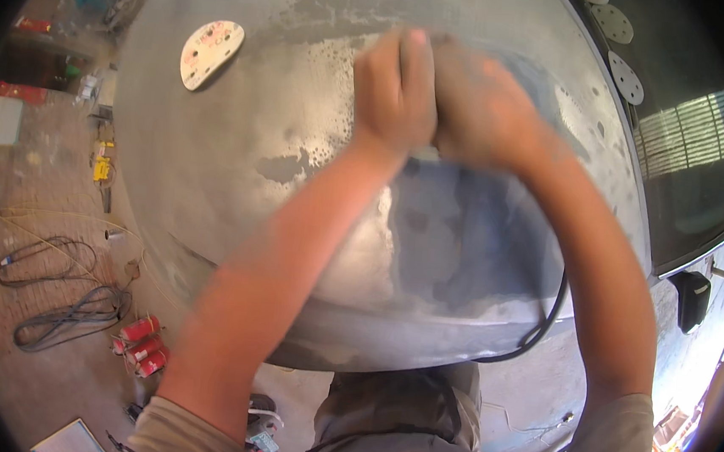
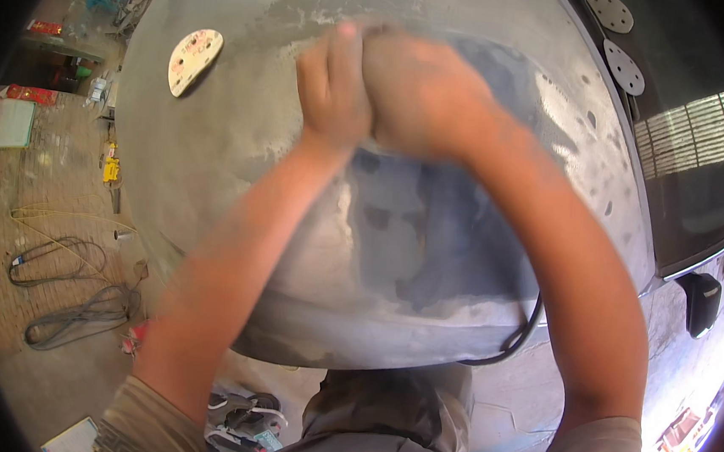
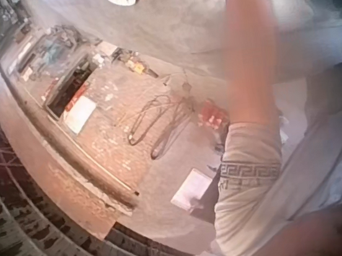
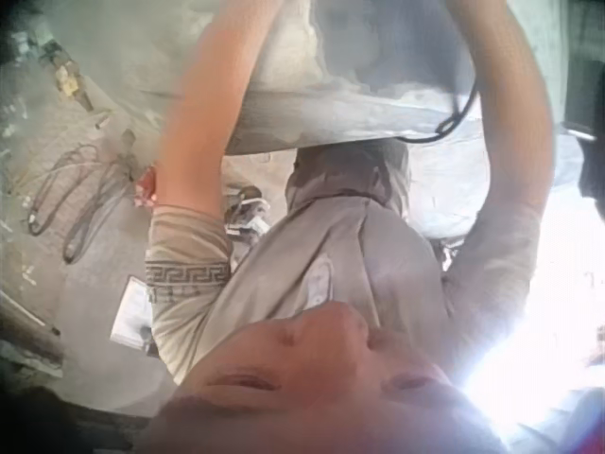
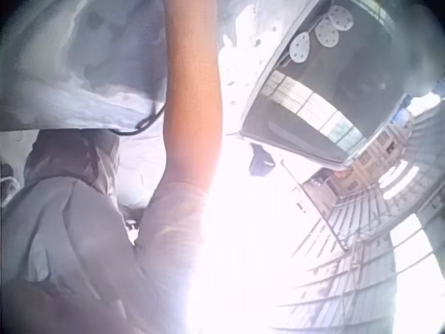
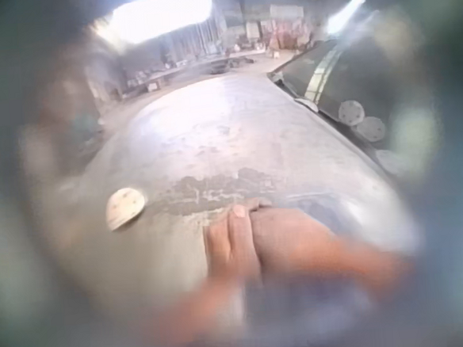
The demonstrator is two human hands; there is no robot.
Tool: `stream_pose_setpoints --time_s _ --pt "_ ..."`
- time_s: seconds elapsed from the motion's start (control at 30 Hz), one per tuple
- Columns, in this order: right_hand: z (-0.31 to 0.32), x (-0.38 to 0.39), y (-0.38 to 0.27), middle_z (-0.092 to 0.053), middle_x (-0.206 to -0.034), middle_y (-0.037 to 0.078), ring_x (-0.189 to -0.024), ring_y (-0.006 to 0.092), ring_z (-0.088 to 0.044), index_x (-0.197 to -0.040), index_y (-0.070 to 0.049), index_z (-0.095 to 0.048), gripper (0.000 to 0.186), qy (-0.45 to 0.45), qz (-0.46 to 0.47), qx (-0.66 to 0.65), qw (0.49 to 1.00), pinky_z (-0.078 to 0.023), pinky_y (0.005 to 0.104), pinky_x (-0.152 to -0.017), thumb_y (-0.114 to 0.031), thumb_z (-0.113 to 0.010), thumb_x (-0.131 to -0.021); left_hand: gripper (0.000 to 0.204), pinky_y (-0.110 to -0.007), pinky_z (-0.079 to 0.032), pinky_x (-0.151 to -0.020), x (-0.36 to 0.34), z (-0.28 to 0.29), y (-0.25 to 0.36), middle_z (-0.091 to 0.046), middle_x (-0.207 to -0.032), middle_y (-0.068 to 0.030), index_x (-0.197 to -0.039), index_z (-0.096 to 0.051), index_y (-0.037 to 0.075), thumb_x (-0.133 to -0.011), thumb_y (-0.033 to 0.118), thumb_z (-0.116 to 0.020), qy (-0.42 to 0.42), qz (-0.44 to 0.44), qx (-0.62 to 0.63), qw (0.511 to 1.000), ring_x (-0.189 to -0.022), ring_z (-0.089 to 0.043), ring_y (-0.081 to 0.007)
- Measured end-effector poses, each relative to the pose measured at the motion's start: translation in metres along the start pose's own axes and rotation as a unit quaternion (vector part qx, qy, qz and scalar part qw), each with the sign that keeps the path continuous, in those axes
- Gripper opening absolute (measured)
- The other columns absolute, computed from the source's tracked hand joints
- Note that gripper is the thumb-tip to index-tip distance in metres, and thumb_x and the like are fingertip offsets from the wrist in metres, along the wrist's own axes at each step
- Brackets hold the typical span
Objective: The person sands a car hood using a pneumatic orbital sander and sanding discs, repeatedly wiping the surface with a cloth to remove dust. The person switches between different sanding discs during the process.
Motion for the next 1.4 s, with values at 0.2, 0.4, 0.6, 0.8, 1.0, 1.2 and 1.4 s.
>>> stream_pose_setpoints --time_s 0.2,0.4,0.6,0.8,1.0,1.2,1.4 --pt "-0.008 0.039 -0.045 -0.079 -0.09 0.016 -0.089 0.0355 -0.078 -0.08 -0.005 -0.078 0.01 -0.241 -0.111 0.002 0.964 -0.065 0.0448 -0.08 -0.008 -0.081 -0.071 0.056 -0.041 -0.057 -0.086 0.061 0.011 0.03 -0.076 -0.097 -0.0194 -0.103 -0.076 -0.004 -0.115 0.034 -0.036 -0.033 -0.008 0.007 0.999 -0.092 -0.074 -0.0318" --pt "-0.01 0.056 -0.075 -0.078 -0.095 0.02 -0.093 0.037 -0.078 -0.087 -0.002 -0.077 0.012 -0.243 -0.139 -0.002 0.96 -0.065 0.0466 -0.082 -0.01 -0.077 -0.079 0.044 -0.045 -0.06 -0.079 0.087 0.028 0.041 -0.075 -0.094 -0.0232 -0.104 -0.074 -0.006 -0.114 0.021 -0.041 -0.016 -0.078 0.031 0.996 -0.088 -0.075 -0.0394" --pt "-0.002 0.023 -0.035 -0.077 -0.099 0.02 -0.096 0.0413 -0.075 -0.093 -0.001 -0.076 0.022 -0.008 -0.065 0.046 0.997 -0.062 0.0497 -0.084 -0.013 -0.08 -0.075 0.047 -0.045 -0.06 -0.081 0.022 0.008 0.018 -0.078 -0.093 -0.0201 -0.098 -0.078 -0.001 -0.112 0.023 -0.04 -0.004 -0.129 0.028 0.991 -0.085 -0.075 -0.0392" --pt "-0.004 0.087 -0.069 -0.073 -0.091 0.015 -0.088 0.0403 -0.072 -0.09 -0.005 -0.073 0.022 -0.015 -0.067 0.035 0.997 -0.061 0.0481 -0.08 -0.01 -0.081 -0.07 0.05 -0.042 -0.06 -0.075 0.076 0.0 0.037 -0.076 -0.088 -0.0211 -0.094 -0.077 -0.001 -0.112 0.026 -0.04 -0.009 -0.151 0.007 0.988 -0.08 -0.074 -0.0376" --pt "-0.003 -0.003 -0.01 -0.074 -0.089 0.026 -0.093 0.0488 -0.07 -0.088 -0.003 -0.074 0.011 0.02 -0.136 0.014 0.99 -0.055 0.055 -0.081 -0.013 -0.074 -0.082 0.051 -0.049 -0.059 -0.083 -0.002 -0.002 -0.001 -0.076 -0.094 -0.0288 -0.098 -0.077 -0.005 -0.115 0.028 -0.042 0.011 -0.14 0.07 0.988 -0.09 -0.075 -0.0469" --pt "-0.016 0.06 -0.073 -0.075 -0.098 0.019 -0.096 0.0411 -0.073 -0.088 -0.004 -0.076 0.02 -0.005 -0.054 0.033 0.998 -0.061 0.0481 -0.085 -0.008 -0.078 -0.069 0.042 -0.045 -0.059 -0.068 0.07 0.02 0.024 -0.075 -0.081 -0.0182 -0.093 -0.078 0.001 -0.111 0.024 -0.047 0.037 -0.174 0.046 0.983 -0.072 -0.073 -0.0356" --pt "-0.011 -0.001 -0.033 -0.074 -0.093 0.023 -0.095 0.0467 -0.07 -0.09 -0.002 -0.074 0.015 0.107 -0.047 0.053 0.992 -0.056 0.0534 -0.083 -0.011 -0.076 -0.078 0.031 -0.045 -0.063 -0.07 0.002 0.001 -0.021 -0.077 -0.079 -0.0197 -0.087 -0.074 0.001 -0.105 0.02 -0.058 0.041 -0.165 -0.023 0.985 -0.073 -0.077 -0.0391"
Point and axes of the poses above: each hand's wrist, its own x-axis away from the middle knuckle, its own z-axis out of the back of the hand, y = z × x, the point moved 5 cm from there along -x, towards the middle knuckle
